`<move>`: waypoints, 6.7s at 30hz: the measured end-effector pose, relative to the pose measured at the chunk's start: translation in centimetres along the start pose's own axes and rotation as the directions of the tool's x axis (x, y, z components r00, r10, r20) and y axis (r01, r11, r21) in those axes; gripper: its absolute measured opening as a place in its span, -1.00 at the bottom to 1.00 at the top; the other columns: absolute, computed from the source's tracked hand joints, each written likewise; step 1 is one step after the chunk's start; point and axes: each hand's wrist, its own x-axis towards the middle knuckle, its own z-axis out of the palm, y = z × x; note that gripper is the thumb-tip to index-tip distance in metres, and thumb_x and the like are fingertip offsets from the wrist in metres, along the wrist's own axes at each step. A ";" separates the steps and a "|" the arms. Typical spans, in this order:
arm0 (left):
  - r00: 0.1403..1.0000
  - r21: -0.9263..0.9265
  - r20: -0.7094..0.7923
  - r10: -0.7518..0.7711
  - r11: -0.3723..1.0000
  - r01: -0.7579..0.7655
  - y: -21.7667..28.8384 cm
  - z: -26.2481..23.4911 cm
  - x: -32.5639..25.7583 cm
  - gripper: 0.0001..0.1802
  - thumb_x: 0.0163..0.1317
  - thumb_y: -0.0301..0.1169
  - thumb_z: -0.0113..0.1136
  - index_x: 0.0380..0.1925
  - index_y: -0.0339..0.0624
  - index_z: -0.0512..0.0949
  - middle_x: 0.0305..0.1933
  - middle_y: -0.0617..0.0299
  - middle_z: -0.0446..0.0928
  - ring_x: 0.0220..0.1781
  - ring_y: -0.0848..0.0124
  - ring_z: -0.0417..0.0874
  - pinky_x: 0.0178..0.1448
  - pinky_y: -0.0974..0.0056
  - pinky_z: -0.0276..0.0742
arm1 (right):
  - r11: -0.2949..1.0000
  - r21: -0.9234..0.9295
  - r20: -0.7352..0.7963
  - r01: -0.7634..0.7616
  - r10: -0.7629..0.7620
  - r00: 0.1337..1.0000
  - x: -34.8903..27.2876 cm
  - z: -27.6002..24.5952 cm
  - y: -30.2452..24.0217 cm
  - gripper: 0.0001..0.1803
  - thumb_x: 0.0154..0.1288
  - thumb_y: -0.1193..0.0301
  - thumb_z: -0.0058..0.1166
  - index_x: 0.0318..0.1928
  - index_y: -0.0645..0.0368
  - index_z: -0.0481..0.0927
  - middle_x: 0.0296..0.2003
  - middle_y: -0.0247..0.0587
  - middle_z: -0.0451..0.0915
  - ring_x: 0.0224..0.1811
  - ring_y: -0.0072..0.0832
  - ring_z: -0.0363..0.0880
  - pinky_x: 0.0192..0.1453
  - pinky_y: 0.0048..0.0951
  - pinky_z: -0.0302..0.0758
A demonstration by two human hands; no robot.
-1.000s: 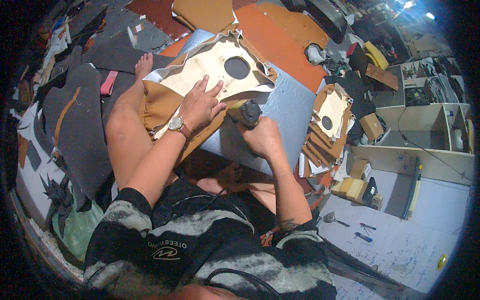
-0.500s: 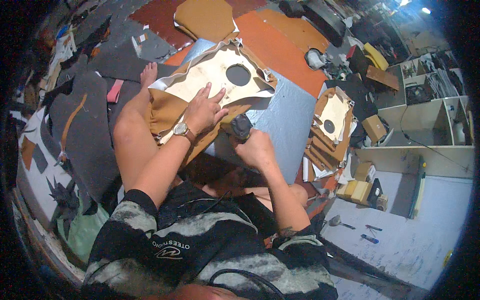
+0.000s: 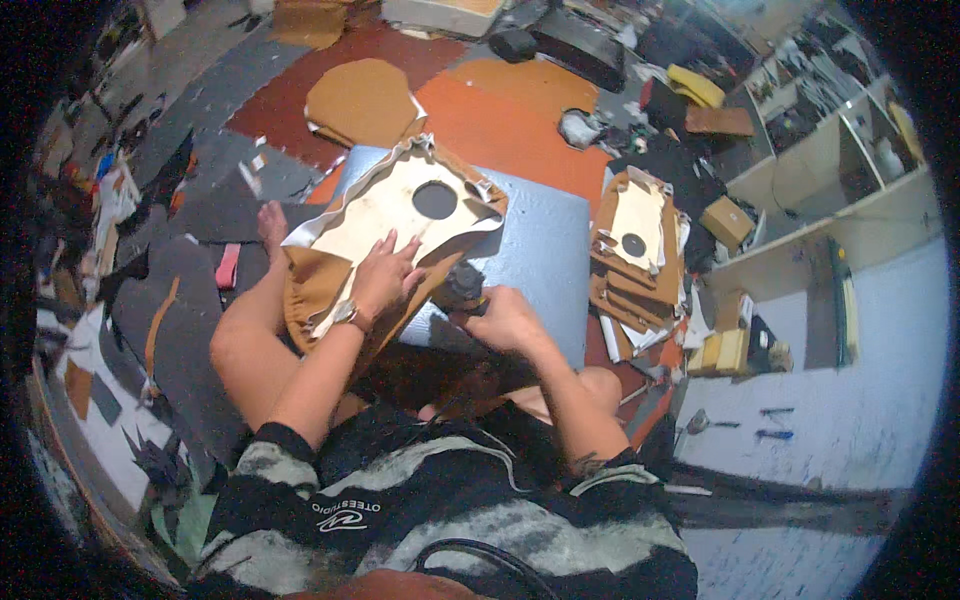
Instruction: The person sits on the floor and uses a staple gun to attach a light brown fabric cover to a rectangular foam cushion. They repeatedly staple along the edges, adjusting the fabric with their hands to secure it to the cushion.
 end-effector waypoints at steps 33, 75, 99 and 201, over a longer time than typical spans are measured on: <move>0.970 -0.009 -0.157 0.186 0.982 -0.189 7.9 4.0 11.4 -0.56 0.45 -0.14 0.34 -0.60 -0.13 0.65 -0.58 -0.05 0.63 -0.49 -0.08 0.66 -0.21 -0.04 0.63 | 0.965 -0.060 -0.029 -0.255 0.254 0.967 10.2 -11.6 9.0 -0.27 0.20 -0.12 0.46 0.06 0.34 0.80 0.02 0.31 0.78 0.10 0.10 0.80 0.27 -0.13 0.67; 0.998 -0.369 -0.060 -0.032 0.929 0.007 6.7 3.4 9.3 -0.59 0.41 0.04 0.35 -0.28 -0.09 0.79 0.18 -0.22 0.68 0.28 -0.12 0.67 0.41 -0.12 0.55 | 0.968 -0.006 -0.164 -0.252 0.247 0.955 6.1 -7.1 6.9 -0.44 0.25 0.05 0.47 0.00 0.33 0.81 -0.06 0.28 0.81 0.08 0.10 0.81 0.20 -0.07 0.70; 0.982 -0.237 -0.184 -0.029 0.971 -0.016 5.5 5.1 7.8 -0.69 0.43 -0.08 0.34 -0.26 -0.09 0.75 -0.26 -0.05 0.76 -0.20 -0.07 0.78 -0.13 -0.14 0.68 | 0.982 -0.061 -0.214 -0.180 0.163 0.963 3.3 -5.4 3.4 -0.52 0.37 0.19 0.43 0.12 0.30 0.78 -0.11 0.01 0.86 -0.10 -0.27 0.83 0.09 -0.19 0.67; 0.846 0.200 0.507 0.166 0.932 -0.303 17.0 7.4 6.8 0.25 0.17 0.42 0.40 0.68 -0.07 0.20 0.80 -0.24 -0.04 0.79 -0.45 -0.16 0.58 -0.73 -0.07 | 0.431 0.550 -0.182 -0.715 0.898 0.401 -22.5 10.9 38.5 -0.40 0.40 0.21 0.35 0.36 0.21 0.60 0.22 0.20 0.70 0.29 0.12 0.69 0.40 0.09 0.59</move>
